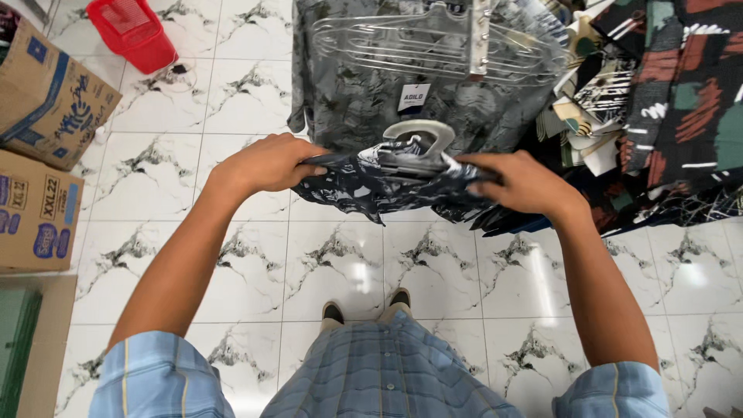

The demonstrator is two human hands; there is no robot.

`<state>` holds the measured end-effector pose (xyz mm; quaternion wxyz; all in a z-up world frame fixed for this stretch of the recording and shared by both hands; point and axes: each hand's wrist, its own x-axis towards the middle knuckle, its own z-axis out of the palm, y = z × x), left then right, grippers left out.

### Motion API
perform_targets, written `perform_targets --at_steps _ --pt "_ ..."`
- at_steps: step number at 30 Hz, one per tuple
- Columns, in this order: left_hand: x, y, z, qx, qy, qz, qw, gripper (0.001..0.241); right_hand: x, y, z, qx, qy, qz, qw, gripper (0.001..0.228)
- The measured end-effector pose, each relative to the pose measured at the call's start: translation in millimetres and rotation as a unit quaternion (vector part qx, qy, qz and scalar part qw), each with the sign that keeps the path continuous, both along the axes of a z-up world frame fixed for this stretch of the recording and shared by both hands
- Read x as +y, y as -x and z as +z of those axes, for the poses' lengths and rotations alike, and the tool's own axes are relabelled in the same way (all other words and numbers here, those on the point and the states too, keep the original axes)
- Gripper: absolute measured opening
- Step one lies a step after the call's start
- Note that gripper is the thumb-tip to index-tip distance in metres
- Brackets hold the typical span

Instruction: The person buttons the top buttons of several shirts while they are on hangers and places them onto a clothes rack.

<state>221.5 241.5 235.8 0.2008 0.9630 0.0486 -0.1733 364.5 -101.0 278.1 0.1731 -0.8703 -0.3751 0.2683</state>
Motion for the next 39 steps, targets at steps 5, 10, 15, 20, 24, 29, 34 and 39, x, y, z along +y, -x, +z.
perform_targets --at_steps 5,10,15,20,24,29,34,39 --pt "37 58 -50 0.138 0.065 -0.017 0.988 0.027 42 -31 -118 0.130 0.114 0.143 0.974 0.029" --pt "92 136 -147 0.286 0.226 0.054 0.930 0.032 127 -42 -207 0.227 0.194 0.312 0.902 0.027" --pt "156 150 -138 -0.017 -0.135 0.214 0.967 0.021 275 -71 -254 -0.200 0.028 0.276 0.940 0.030" --pt "134 218 -128 -0.281 -0.314 0.232 0.877 0.075 283 37 -221 -0.388 -0.136 0.245 0.878 0.074" --pt "165 269 -304 0.364 0.121 0.144 0.912 0.070 262 60 -285 0.170 0.247 0.430 0.852 0.026" --pt "145 285 -183 0.057 0.030 0.293 0.954 0.035 304 72 -247 -0.094 0.076 0.381 0.917 0.037" --pt "179 270 -118 -0.018 -0.071 0.369 0.927 0.025 351 35 -250 0.003 -0.017 0.311 0.950 0.046" --pt "175 270 -95 -0.076 -0.016 0.358 0.931 0.032 337 58 -179 0.119 0.011 0.279 0.953 0.045"
